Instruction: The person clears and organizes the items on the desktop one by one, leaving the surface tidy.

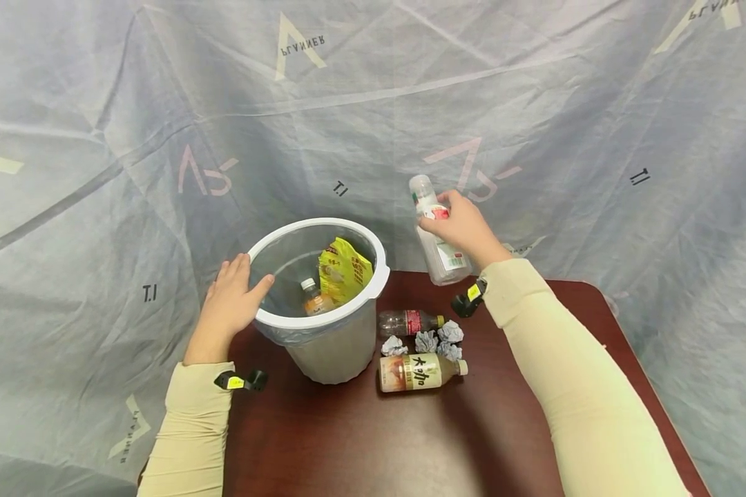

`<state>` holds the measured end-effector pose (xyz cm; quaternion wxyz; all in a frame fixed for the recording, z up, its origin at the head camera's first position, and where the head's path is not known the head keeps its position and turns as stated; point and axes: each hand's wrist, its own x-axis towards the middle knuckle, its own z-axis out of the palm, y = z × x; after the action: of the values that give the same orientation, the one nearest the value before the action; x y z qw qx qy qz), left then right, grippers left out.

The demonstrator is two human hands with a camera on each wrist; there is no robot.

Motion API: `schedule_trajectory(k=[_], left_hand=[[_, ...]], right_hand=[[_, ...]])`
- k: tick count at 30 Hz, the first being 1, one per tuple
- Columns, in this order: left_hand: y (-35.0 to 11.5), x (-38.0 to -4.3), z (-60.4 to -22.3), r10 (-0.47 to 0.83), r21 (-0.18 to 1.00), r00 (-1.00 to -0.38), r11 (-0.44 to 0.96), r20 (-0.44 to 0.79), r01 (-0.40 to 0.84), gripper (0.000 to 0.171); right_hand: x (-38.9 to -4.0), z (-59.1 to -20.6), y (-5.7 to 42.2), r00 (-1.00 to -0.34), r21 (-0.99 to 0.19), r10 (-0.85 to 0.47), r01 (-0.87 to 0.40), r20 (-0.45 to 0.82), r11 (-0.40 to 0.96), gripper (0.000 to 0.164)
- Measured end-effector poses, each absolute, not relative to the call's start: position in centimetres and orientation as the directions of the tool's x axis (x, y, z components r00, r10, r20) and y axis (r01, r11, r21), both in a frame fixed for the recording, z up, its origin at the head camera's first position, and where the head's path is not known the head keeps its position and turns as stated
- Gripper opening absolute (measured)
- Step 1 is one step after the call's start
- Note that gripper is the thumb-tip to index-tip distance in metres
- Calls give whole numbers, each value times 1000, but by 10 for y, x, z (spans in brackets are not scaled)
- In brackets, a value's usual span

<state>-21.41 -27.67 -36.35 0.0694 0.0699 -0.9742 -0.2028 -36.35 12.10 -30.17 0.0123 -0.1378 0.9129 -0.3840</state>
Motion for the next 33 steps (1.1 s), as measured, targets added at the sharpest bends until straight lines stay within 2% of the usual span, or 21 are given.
schedule_trajectory(k=[6, 19, 33], left_hand=[[-277, -213, -364, -163, 405, -981, 908, 102, -109, 85], [-280, -210, -363, -162, 396, -982, 911, 100, -110, 84], [-276, -216, -362, -153, 393, -982, 914, 114, -97, 89]], right_hand=[[-363, -276, 90, -944, -701, -306, -300, 122, 646, 69], [-345, -248, 22, -909, -727, -390, -366, 147, 580, 69], [-333, -261, -28, -854, -684, -482, -471, 195, 557, 66]])
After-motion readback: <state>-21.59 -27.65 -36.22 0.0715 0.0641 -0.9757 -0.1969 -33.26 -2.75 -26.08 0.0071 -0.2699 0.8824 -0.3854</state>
